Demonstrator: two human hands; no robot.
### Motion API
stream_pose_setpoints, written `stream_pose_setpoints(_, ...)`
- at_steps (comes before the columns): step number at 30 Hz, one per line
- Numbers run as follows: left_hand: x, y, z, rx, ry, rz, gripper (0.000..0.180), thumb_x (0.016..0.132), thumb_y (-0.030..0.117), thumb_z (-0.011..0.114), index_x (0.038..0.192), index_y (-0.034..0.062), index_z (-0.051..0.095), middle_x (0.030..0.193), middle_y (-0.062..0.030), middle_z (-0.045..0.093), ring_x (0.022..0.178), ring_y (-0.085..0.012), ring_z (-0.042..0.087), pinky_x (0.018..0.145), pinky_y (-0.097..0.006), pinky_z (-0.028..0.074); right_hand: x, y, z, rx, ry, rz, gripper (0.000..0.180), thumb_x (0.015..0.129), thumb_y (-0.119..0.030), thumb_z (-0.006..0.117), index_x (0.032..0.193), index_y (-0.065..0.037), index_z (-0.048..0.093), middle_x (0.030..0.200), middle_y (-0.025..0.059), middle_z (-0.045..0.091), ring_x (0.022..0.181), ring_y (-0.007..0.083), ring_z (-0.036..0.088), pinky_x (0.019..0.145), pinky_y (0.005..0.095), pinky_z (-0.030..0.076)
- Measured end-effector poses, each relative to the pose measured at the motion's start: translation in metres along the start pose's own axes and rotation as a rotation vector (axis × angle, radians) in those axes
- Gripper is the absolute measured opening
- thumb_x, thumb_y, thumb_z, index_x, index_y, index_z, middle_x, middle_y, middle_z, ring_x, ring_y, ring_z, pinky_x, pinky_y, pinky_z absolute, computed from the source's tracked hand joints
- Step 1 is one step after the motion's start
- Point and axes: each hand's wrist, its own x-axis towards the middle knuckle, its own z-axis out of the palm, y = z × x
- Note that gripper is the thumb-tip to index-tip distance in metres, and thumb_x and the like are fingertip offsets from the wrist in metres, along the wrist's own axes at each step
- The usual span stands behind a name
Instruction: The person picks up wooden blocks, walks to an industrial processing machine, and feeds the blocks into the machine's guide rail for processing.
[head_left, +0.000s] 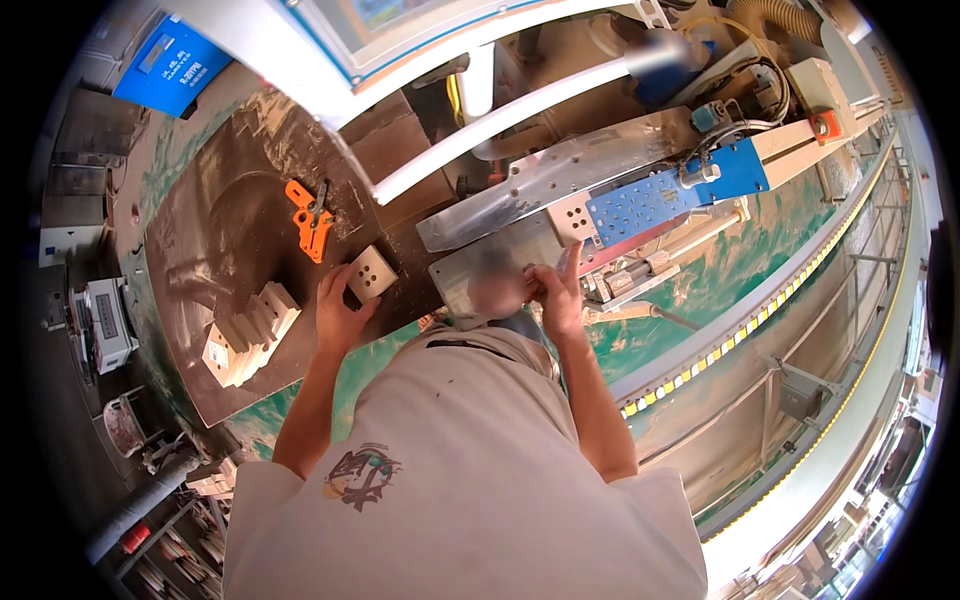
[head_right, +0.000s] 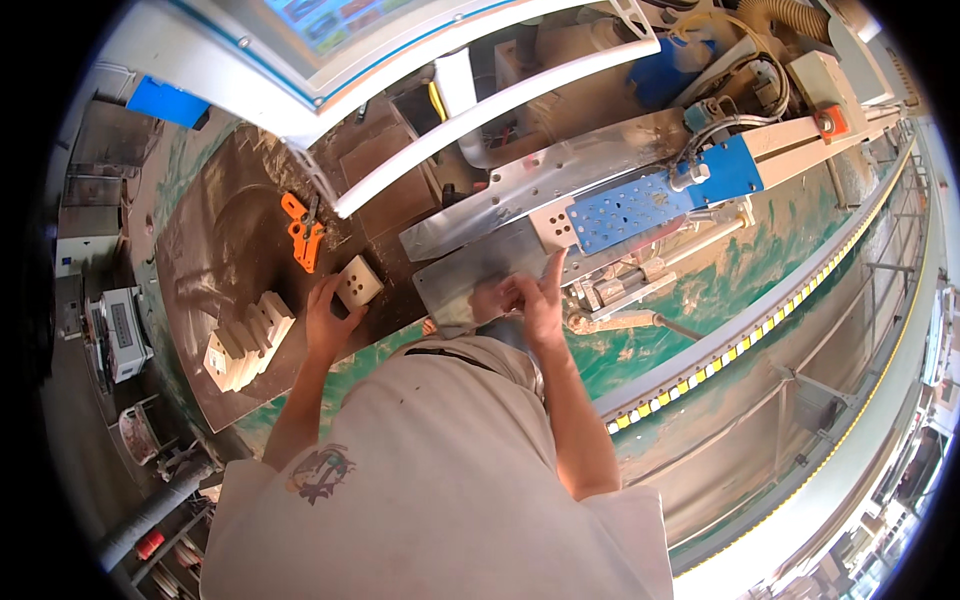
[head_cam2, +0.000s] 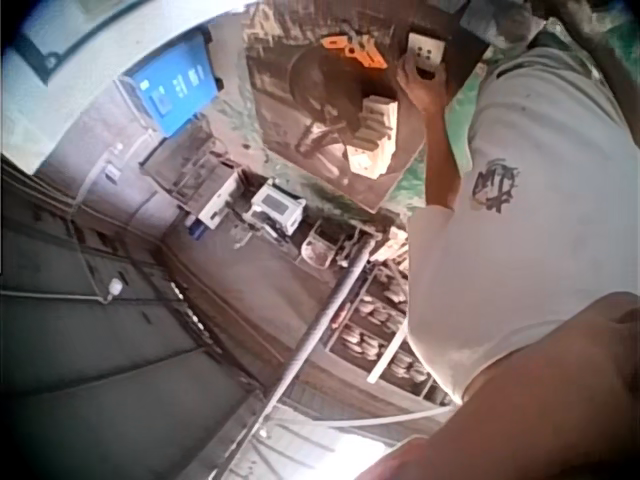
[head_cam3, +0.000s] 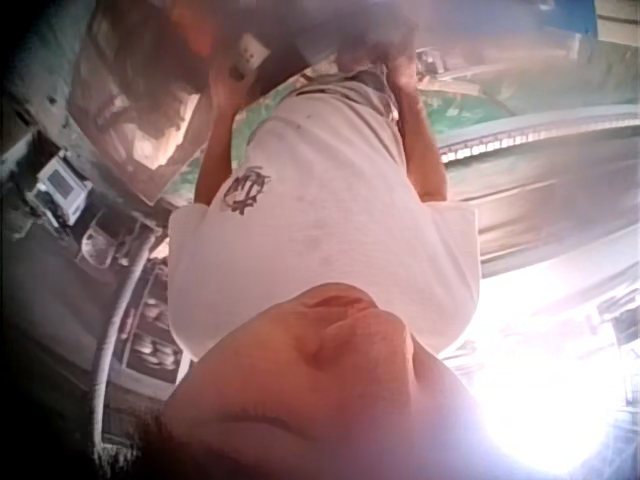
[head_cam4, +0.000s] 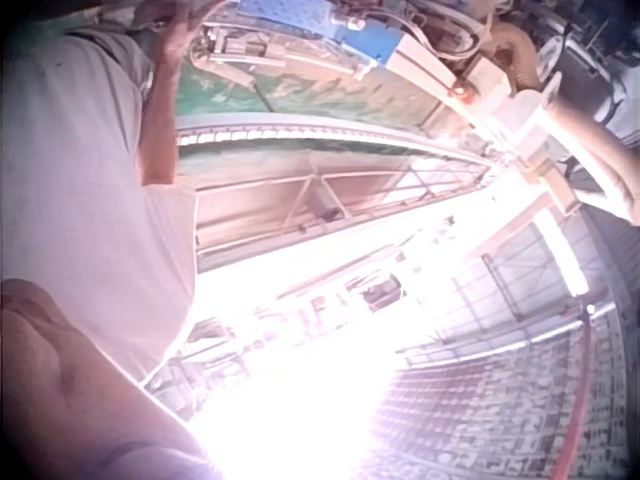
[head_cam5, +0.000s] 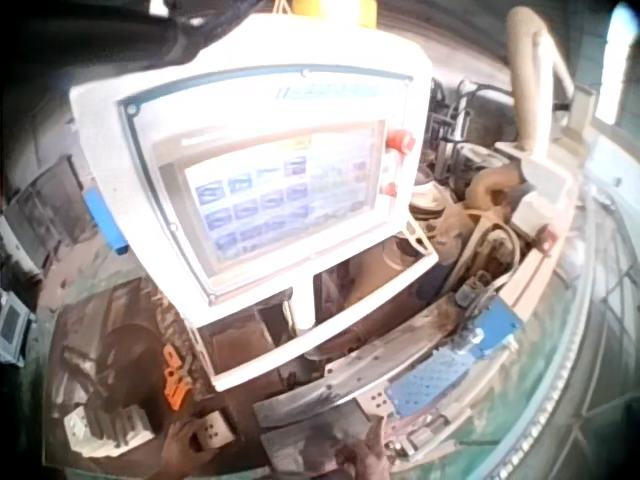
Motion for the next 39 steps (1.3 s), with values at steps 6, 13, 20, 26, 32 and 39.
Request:
stream_pose_setpoints(6,0.002,0.025,0.014,-0.002,0.05,0.084,0.073,0.071,0.018,0.093,0.138,0.0093,0.065,0.14,-0.0125,0.062,0.129,-0.0362,0.058,0.11,-0.046,0.049,0.029,-0.032,-0.053,0.006,-0.051,-0.025,0.078,0.104,-0.009,0.054,0.167,-0.009,0.009,0.089,0.0143,0.07,0.065,0.02,0.065,0.06,0.0324,0.054)
stream_pose_setpoints(13,0.014,0.106,0.036,-0.068,-0.049,0.213,0.074,0.072,0.019,0.093,0.139,0.0101,0.065,0.14,-0.0129,0.061,0.127,-0.0352,0.057,0.108,-0.046,0.049,0.066,-0.059,-0.104,0.058,0.013,-0.101,0.021,0.103,-0.006,0.052,0.123,-0.005,0.048,0.084,0.012,0.07,0.062,0.0198,0.066,0.056,0.0308,0.052)
stream_pose_setpoints(20,0.018,0.148,0.076,-0.057,-0.136,0.387,0.069,0.074,0.029,0.088,0.136,0.0094,0.066,0.14,-0.0133,0.06,0.126,-0.036,0.057,0.107,-0.049,0.048,0.092,-0.096,-0.153,0.021,0.0,-0.1,0.025,0.105,-0.011,0.054,0.129,-0.009,0.046,0.087,0.0105,0.072,0.062,0.0196,0.07,0.058,0.0319,0.058)
stream_pose_setpoints(26,0.03,0.167,0.102,0.052,-0.111,0.479,0.065,0.077,0.035,0.084,0.135,0.0117,0.065,0.148,-0.0124,0.055,0.135,-0.0365,0.051,0.112,-0.053,0.04,0.114,-0.138,-0.196,-0.056,-0.01,-0.088,0.026,0.104,-0.006,0.047,0.131,-0.007,0.045,0.088,0.0137,0.071,0.065,0.0227,0.072,0.059,0.0341,0.06)
stream_pose_setpoints(32,0.038,0.176,0.1,0.094,-0.065,0.561,0.066,0.08,0.039,0.081,0.138,0.0137,0.062,0.154,-0.0128,0.05,0.143,-0.0361,0.045,0.119,-0.056,0.033,0.09,-0.125,-0.18,0.104,0.298,-0.279,0.045,0.103,-0.009,0.052,0.146,0.004,0.053,0.081,0.0122,0.07,0.055,0.0151,0.059,0.053,0.0277,0.048)
stream_pose_setpoints(39,0.052,0.169,0.109,0.048,-0.078,0.546,0.068,0.083,0.051,0.079,0.137,0.0118,0.063,0.154,-0.0145,0.049,0.144,-0.0374,0.045,0.122,-0.06,0.026,0.003,-0.033,-0.108,-0.096,0.141,0.007,0.041,0.102,-0.01,0.057,0.139,0.006,0.061,0.081,0.0076,0.072,0.057,0.009,0.057,0.052,0.0248,0.045)
